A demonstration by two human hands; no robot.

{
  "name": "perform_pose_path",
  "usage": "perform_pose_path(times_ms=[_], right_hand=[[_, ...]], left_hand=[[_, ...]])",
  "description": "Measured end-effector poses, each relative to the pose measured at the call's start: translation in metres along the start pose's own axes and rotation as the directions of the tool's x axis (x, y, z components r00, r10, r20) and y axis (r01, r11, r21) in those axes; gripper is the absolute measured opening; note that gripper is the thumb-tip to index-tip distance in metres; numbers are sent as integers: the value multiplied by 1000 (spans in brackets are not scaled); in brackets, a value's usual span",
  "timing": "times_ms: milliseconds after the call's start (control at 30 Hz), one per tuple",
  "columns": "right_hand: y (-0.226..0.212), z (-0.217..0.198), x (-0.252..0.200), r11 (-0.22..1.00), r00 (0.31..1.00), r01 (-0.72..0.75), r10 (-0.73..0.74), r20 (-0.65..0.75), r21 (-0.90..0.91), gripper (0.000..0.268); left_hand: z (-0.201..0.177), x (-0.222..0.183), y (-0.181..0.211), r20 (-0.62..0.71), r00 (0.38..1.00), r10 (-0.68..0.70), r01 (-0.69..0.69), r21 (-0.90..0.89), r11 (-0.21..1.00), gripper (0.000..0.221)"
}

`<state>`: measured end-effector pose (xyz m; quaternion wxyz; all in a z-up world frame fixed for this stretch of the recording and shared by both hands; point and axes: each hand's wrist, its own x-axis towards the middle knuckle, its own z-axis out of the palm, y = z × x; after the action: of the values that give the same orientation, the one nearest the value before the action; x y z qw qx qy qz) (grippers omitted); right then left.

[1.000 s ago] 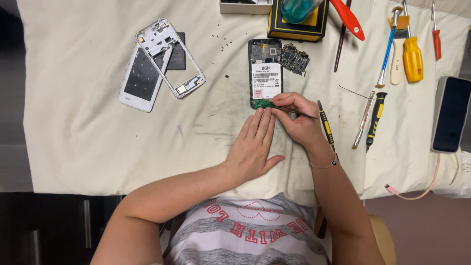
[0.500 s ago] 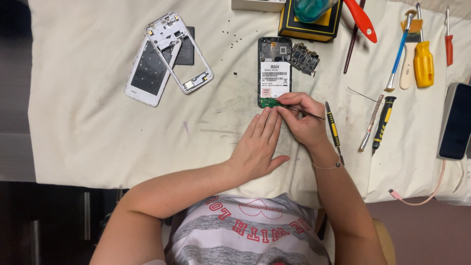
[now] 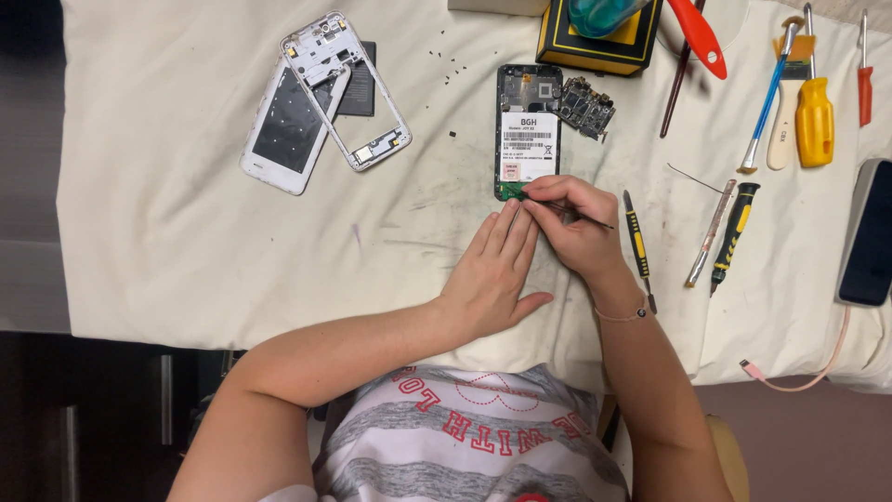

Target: Using a precision tool to disconnect internal ribbon cables and components from a smartphone motherboard.

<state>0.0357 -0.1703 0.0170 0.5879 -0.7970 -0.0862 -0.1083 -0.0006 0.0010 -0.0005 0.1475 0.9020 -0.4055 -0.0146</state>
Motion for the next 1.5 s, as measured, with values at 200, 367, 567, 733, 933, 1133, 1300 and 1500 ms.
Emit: perform_pose_path(times_ms=[200, 367, 567, 733, 933, 1133, 1300, 1500], right_hand=[[20, -23, -9, 975, 984, -124, 144, -102, 184, 17], [22, -60, -14, 957, 974, -221, 225, 0, 190, 17], [24, -55, -14, 957, 968, -252, 252, 15, 144, 13], [19, -49, -10, 960, 973, -226, 230, -7, 164, 18], [26, -56, -10, 965, 973, -218, 226, -41, 143, 18], [19, -72, -8, 941, 946, 34, 79, -315, 337, 22], [2, -82, -12, 855, 715, -481, 253, -652, -196, 15], [20, -100, -33, 501, 759, -642, 313, -570, -580, 18]], left_hand=[[-11, 0, -1, 5, 1000, -3, 3, -50, 999, 101], [-8, 0, -1, 12, 1000, 1, 0, -16, 1000, 101], [-8, 0, -2, -4, 1000, 0, 0, 6, 1000, 102], [-8, 1, -3, -25, 1000, 5, -5, 14, 1000, 102], [-10, 3, -9, -65, 997, 28, -29, -8, 1000, 99], [-19, 6, -21, -192, 981, 31, -51, -100, 994, 85], [-29, 13, -28, -95, 993, -66, 68, 15, 998, 96], [-20, 14, -29, -74, 994, -81, 73, -105, 992, 98]])
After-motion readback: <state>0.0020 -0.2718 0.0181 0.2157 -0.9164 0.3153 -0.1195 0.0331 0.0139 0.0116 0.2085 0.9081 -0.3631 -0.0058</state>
